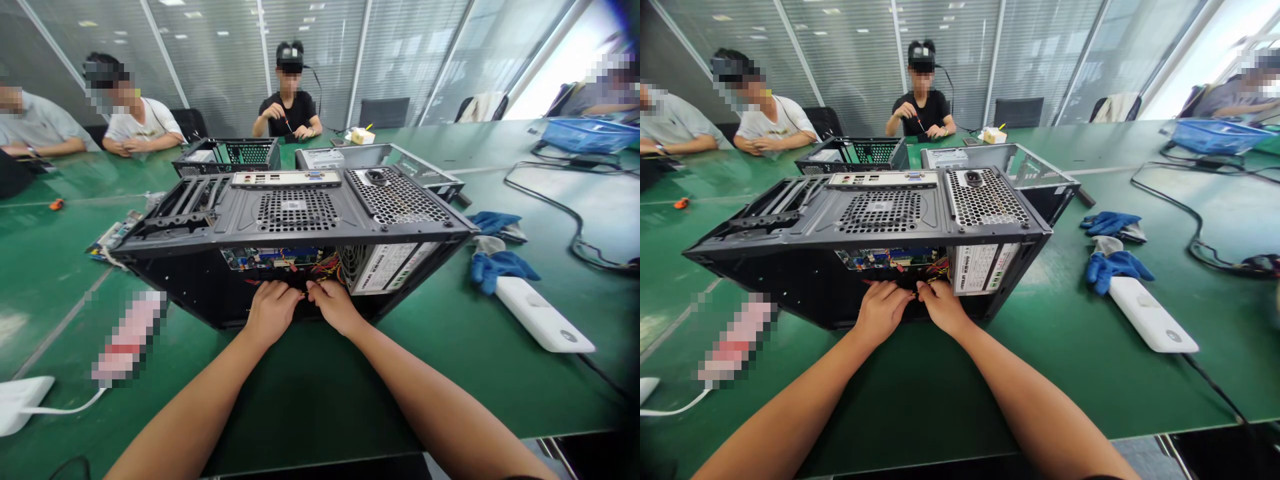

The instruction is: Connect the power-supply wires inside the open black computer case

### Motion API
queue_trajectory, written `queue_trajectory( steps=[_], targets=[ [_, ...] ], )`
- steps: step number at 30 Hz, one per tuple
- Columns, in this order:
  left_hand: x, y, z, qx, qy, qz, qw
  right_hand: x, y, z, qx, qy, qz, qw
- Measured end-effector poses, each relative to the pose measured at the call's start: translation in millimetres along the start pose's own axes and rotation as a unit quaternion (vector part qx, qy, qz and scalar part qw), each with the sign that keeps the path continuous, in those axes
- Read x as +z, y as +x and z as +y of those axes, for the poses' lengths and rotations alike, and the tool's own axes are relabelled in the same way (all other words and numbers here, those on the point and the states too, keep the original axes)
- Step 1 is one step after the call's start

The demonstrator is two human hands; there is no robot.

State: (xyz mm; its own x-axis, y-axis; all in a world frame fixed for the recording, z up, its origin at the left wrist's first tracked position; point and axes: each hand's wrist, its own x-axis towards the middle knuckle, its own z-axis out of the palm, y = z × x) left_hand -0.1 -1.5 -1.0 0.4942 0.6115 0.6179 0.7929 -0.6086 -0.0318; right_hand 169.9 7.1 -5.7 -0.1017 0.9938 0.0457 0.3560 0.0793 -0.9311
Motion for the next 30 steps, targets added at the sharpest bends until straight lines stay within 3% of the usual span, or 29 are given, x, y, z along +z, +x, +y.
queue_trajectory(
  steps=[7,14,30],
  targets=[
    [0.8,1.3,0.3,-0.006,-0.010,-0.021,1.000,0.0,0.4,1.8,0.015,0.008,-0.010,1.000],
    [4.1,-2.2,-1.8,-0.022,-0.045,0.003,0.999,0.4,1.0,2.3,0.005,0.000,0.001,1.000],
    [3.0,0.5,-0.6,-0.006,-0.011,-0.025,1.000,-0.5,0.3,0.6,0.007,0.011,-0.008,1.000]
  ],
)
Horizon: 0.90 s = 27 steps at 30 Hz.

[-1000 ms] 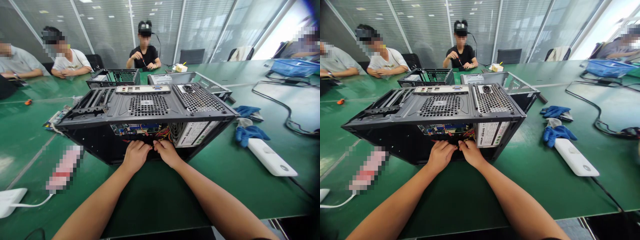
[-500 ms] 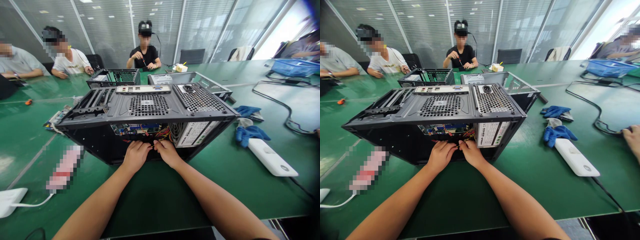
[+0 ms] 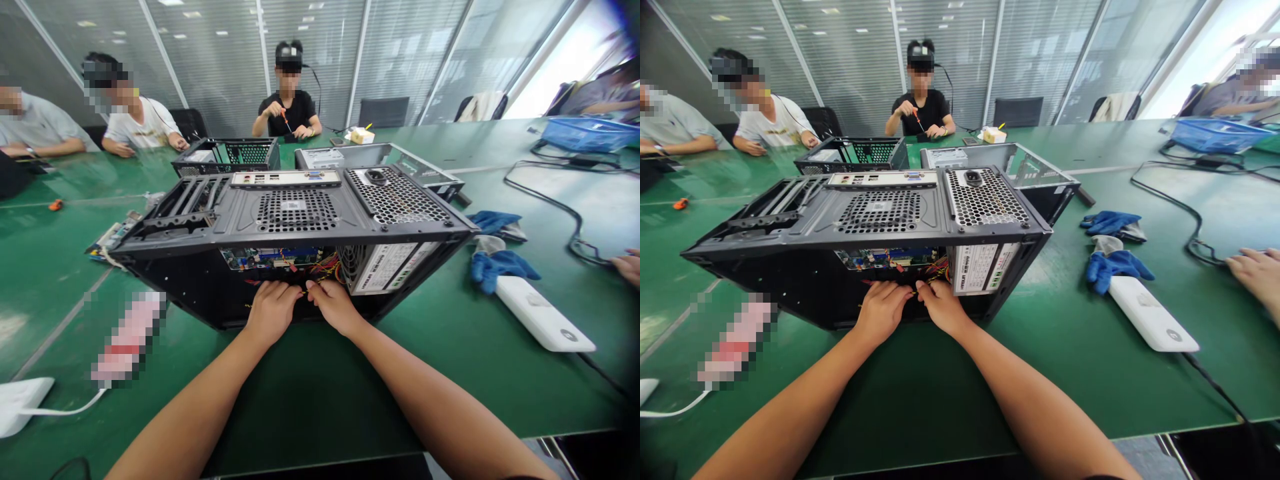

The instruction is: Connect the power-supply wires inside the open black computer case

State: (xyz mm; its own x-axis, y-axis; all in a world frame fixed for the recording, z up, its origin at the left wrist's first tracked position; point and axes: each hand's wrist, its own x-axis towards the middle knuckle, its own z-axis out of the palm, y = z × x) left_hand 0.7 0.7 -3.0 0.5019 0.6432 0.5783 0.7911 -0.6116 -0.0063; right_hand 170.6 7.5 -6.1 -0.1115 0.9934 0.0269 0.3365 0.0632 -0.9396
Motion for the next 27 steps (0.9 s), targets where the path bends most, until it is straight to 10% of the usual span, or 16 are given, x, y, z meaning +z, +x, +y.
queue_trajectory(
  steps=[27],
  targets=[
    [1.8,-5.5,-0.4,0.006,-0.046,0.049,0.998,-0.5,0.1,-0.5,-0.020,-0.019,0.026,0.999]
  ],
)
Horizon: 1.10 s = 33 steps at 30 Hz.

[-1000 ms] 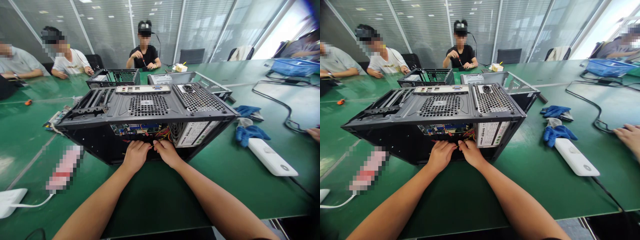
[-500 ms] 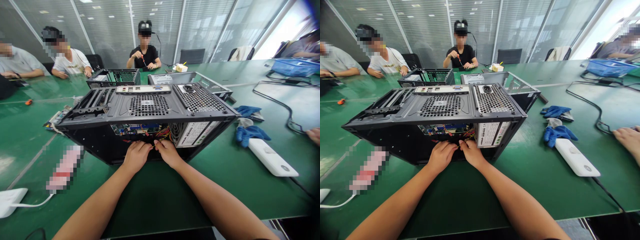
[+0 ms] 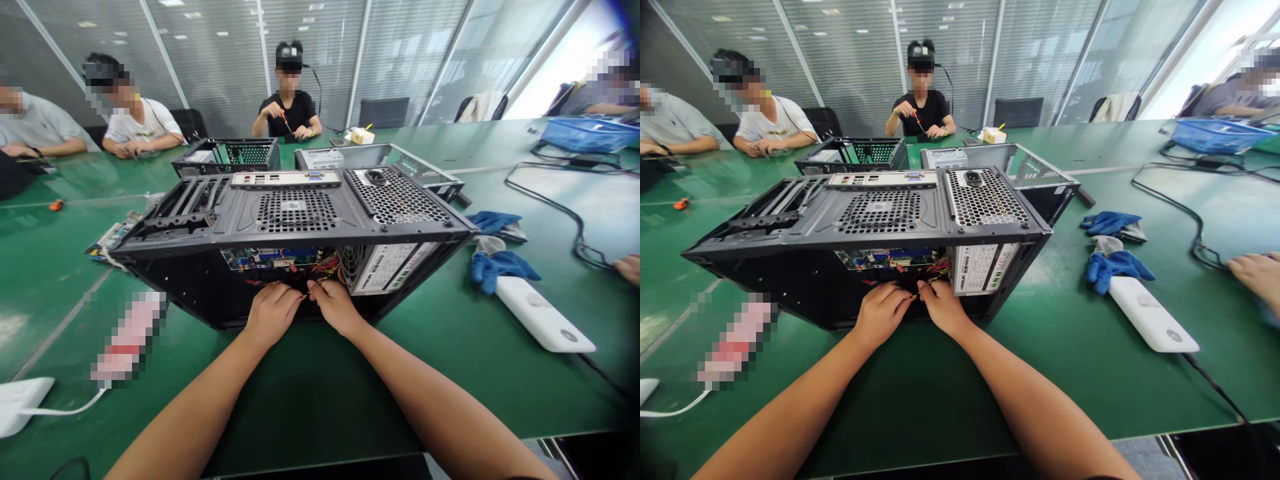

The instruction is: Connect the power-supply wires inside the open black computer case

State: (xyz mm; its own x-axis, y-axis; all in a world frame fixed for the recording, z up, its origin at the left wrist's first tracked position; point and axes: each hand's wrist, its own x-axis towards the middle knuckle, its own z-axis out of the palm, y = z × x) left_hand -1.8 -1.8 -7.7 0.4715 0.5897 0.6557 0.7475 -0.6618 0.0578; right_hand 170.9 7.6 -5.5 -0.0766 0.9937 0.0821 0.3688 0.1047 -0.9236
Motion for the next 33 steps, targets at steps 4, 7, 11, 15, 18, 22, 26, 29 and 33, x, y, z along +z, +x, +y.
queue_trajectory(
  steps=[4,7,11,15,18,22,26,29,33],
  targets=[
    [-3.1,3.9,2.0,0.005,0.051,-0.002,0.999,0.9,-0.2,1.2,-0.004,0.004,-0.002,1.000],
    [-3.8,5.5,2.4,-0.001,0.062,-0.011,0.998,1.6,-0.2,3.2,0.001,0.007,-0.005,1.000],
    [-3.3,5.9,1.6,-0.002,0.063,-0.019,0.998,1.7,-0.4,4.5,0.008,0.008,-0.006,1.000],
    [-3.6,6.2,1.2,0.007,0.059,-0.026,0.998,1.6,-0.3,4.4,0.015,0.013,-0.005,1.000],
    [-4.0,6.3,1.6,0.012,0.062,-0.025,0.998,1.5,0.4,4.6,0.014,0.013,-0.004,1.000],
    [-3.7,5.6,2.4,0.002,0.065,-0.021,0.998,1.9,1.9,6.6,-0.001,0.012,0.002,1.000],
    [-2.8,4.2,2.4,-0.007,0.047,-0.009,0.999,2.5,2.4,7.8,-0.002,0.009,0.005,1.000],
    [-2.6,4.3,2.5,-0.005,0.045,-0.003,0.999,2.5,1.7,6.4,0.003,0.011,0.005,1.000],
    [-2.6,5.4,3.0,-0.005,0.064,-0.007,0.998,2.6,0.2,4.6,0.008,0.017,0.010,1.000]
  ],
)
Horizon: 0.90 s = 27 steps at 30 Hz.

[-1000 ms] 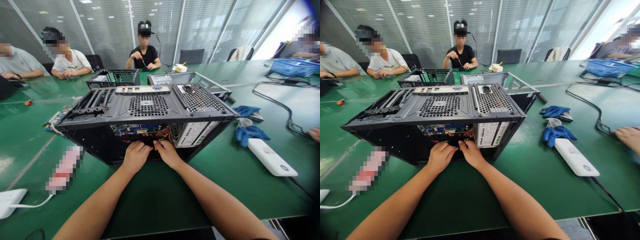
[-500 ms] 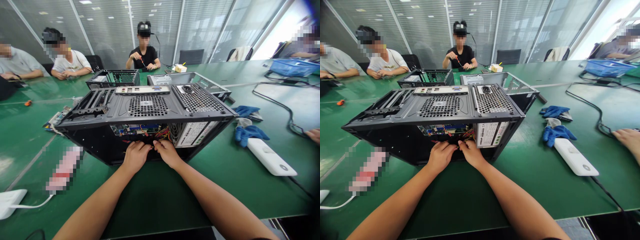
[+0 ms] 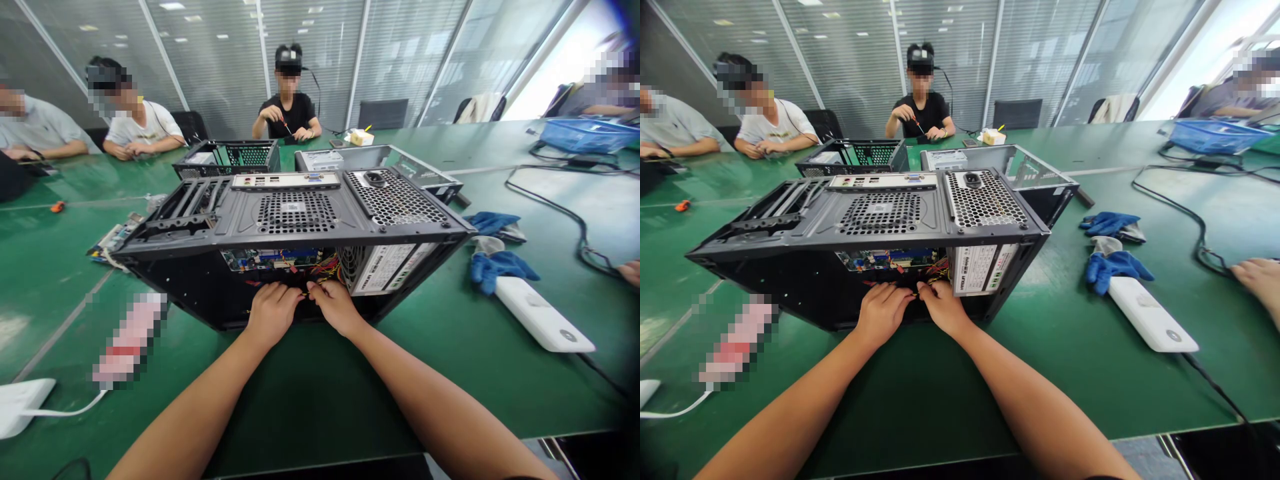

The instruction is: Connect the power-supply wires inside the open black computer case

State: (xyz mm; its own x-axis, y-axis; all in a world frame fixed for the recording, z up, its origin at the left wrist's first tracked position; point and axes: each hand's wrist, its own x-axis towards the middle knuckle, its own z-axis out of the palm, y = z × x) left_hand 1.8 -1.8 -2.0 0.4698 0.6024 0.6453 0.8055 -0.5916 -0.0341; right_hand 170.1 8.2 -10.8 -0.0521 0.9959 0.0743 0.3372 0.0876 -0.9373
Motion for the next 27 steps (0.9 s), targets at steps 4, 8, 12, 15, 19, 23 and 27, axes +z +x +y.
queue_trajectory(
  steps=[4,8,12,15,19,23,27],
  targets=[
    [-0.2,0.6,0.0,0.007,0.013,-0.007,1.000,-0.2,-0.4,0.2,-0.002,-0.001,-0.004,1.000],
    [-0.3,1.1,-0.6,0.009,0.018,-0.014,1.000,-1.6,-0.8,-0.7,-0.002,-0.005,-0.010,1.000],
    [-1.5,2.3,-0.3,0.009,0.015,-0.020,1.000,-2.9,-1.0,-2.4,0.000,-0.008,-0.017,1.000],
    [-2.8,2.6,0.2,0.004,0.011,-0.017,1.000,-3.3,-0.4,-3.5,0.003,-0.011,-0.018,1.000],
    [-2.9,1.3,-0.2,-0.003,0.001,-0.016,1.000,-3.5,0.1,-5.7,-0.002,-0.018,-0.009,1.000],
    [-1.5,-0.1,-0.8,-0.004,-0.007,-0.025,1.000,-3.2,-0.9,-6.1,-0.003,-0.012,-0.009,1.000],
    [-0.3,0.3,-0.4,-0.005,-0.006,-0.031,0.999,-2.1,-0.8,-2.5,0.000,-0.009,-0.012,1.000]
  ],
)
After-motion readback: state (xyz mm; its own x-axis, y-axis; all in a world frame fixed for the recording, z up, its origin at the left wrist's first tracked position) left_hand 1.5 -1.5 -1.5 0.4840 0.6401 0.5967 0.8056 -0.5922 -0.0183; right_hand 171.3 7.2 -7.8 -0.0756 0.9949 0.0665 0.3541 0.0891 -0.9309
